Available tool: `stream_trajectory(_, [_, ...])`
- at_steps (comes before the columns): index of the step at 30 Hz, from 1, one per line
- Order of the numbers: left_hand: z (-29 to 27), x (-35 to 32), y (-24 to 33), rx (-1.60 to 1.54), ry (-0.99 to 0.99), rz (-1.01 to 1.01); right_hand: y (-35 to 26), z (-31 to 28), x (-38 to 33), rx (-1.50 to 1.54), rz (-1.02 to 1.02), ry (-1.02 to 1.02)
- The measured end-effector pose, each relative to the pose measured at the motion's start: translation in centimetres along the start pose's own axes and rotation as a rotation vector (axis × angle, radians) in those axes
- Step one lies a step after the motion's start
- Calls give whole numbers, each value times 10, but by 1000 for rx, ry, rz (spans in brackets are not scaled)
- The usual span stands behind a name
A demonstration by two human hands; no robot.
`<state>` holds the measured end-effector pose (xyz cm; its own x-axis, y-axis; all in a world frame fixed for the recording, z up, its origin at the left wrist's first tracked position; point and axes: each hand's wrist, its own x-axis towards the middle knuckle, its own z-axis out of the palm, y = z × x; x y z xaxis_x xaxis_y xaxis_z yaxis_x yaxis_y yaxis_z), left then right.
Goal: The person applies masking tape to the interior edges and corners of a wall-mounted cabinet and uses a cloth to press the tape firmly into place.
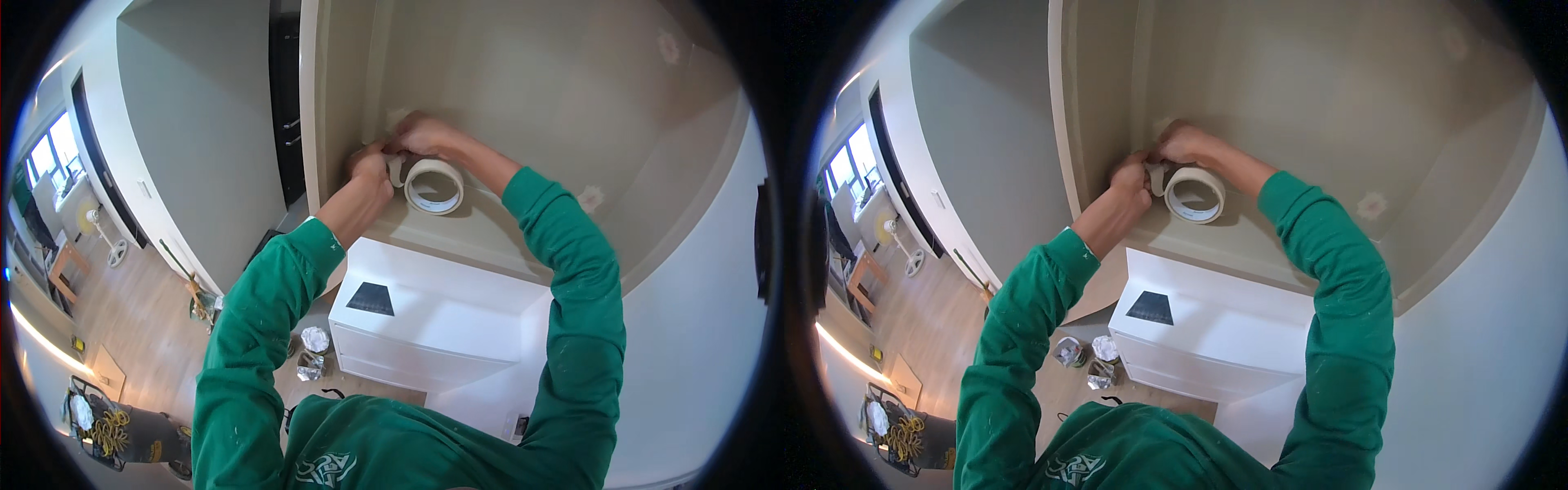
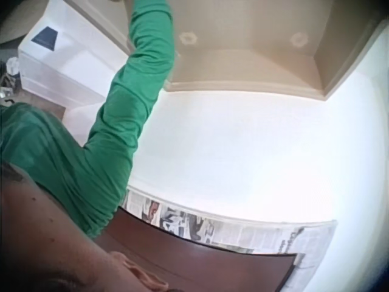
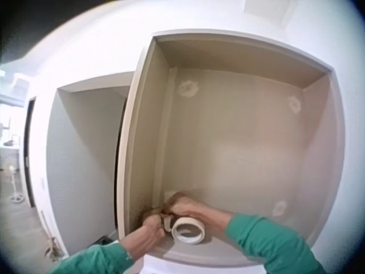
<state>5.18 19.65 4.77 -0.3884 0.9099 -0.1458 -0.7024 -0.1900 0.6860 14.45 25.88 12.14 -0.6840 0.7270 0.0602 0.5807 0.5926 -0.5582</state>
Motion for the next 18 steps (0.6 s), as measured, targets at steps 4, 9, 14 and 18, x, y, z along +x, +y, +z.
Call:
stream_trajectory(4, [-2,20,-10,-22,102,110,-2,2,-3,-261,-159,172])
stream_trajectory(9, [-4,31,-16,53,111,181,2,9,-6,-505,-306,271])
stream_trajectory(14, [-4,17,-7,188,162,227,-10,12,-16,-665,-413,314])
stream_trajectory(18, [2,10,-6,117,205,182,-14,9,-22,-736,-457,281])
